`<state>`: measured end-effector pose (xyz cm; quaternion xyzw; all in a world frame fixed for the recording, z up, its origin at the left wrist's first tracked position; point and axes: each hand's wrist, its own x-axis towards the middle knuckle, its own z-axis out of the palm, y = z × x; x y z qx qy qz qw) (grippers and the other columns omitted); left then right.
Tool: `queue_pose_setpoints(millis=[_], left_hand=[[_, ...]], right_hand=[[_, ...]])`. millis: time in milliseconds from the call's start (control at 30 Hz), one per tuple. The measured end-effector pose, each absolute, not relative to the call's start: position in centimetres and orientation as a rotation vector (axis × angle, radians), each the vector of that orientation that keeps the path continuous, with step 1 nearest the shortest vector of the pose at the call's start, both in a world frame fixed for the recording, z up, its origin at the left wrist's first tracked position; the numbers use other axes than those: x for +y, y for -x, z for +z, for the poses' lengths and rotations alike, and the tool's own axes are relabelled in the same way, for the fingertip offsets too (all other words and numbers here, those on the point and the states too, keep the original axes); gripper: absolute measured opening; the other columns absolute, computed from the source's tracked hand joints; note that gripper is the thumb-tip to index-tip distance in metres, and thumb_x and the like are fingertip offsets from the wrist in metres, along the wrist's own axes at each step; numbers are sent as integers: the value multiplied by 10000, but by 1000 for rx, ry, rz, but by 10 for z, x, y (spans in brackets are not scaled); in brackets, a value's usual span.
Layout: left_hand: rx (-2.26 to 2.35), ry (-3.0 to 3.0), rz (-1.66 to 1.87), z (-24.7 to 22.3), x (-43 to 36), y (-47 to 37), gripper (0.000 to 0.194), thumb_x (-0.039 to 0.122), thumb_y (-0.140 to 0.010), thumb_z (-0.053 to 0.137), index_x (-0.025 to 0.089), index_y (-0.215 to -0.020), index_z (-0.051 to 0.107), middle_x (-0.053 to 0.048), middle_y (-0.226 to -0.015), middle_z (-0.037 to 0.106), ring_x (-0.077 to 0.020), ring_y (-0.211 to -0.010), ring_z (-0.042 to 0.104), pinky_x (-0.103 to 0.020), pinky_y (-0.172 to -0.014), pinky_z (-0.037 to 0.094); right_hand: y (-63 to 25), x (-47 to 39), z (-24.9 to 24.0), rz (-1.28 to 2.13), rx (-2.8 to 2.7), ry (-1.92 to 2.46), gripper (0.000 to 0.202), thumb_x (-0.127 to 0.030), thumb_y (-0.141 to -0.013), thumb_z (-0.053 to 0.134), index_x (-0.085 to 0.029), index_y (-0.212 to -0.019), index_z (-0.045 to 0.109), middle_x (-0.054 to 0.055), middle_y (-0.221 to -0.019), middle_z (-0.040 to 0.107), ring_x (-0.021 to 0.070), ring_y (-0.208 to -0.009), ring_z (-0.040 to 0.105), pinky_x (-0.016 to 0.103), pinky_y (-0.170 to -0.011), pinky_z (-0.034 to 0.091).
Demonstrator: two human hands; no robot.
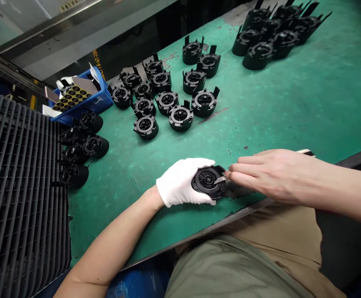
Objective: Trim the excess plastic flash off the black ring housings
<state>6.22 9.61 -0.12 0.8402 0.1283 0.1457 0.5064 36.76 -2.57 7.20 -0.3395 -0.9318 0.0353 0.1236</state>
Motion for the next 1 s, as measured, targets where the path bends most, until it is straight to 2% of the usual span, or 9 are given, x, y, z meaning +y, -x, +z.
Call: queue_pose_setpoints(millis=[167,333,533,633,767,1000], left_hand=[[330,-2036,310,4,96,-63,999,832,-818,1157,257,-1568,832,-172,-1598,928,-467,-1506,901,-603,-1361,713],[345,-2038,290,5,97,-63,1026,837,-806,1161,261,-1586,826,-175,-1593,929,-470,-1482,911,-610,-1358,716],[306,-2042,341,0,96,-62,1047,870,-833,1133,238,-1606,816,-200,-1621,914,-469,-1513,902,-611,-1371,715],[325,-2041,328,0,96,-62,1044,848,-814,1154,252,-1604,824,-186,-1629,916,-470,-1522,899,-612,-1377,713],[335,-2045,321,-1,96,-62,1079,867,-803,1155,250,-1622,819,-194,-1642,912,-482,-1534,895,-625,-1377,714],[305,-2049,358,-3,97,-61,1092,857,-825,1150,217,-1640,802,-224,-1673,897,-487,-1565,885,-636,-1400,702]], right_hand=[[-372,-24,66,68,-2702,916,368,-90,-1297,464,-264,-1090,713,14,-953,750,211,-800,637,362,-752,500],[-368,-52,56,-26,-2556,1180,372,-111,-1311,457,-245,-1272,802,43,-1084,856,221,-897,726,371,-795,519],[-357,-73,57,7,-2512,1287,355,-110,-1281,509,-241,-1281,839,59,-1135,886,238,-950,806,367,-878,609],[-350,-78,53,-21,-2411,1355,392,-129,-1307,461,-252,-1285,833,52,-1041,847,244,-885,776,382,-817,571],[-341,-81,55,-46,-2392,1373,295,-145,-1316,518,-227,-1242,792,26,-953,761,214,-791,705,378,-688,464],[-337,-77,62,-27,-2490,1313,366,-41,-1256,453,-226,-1158,754,33,-943,749,215,-812,707,354,-762,511]])
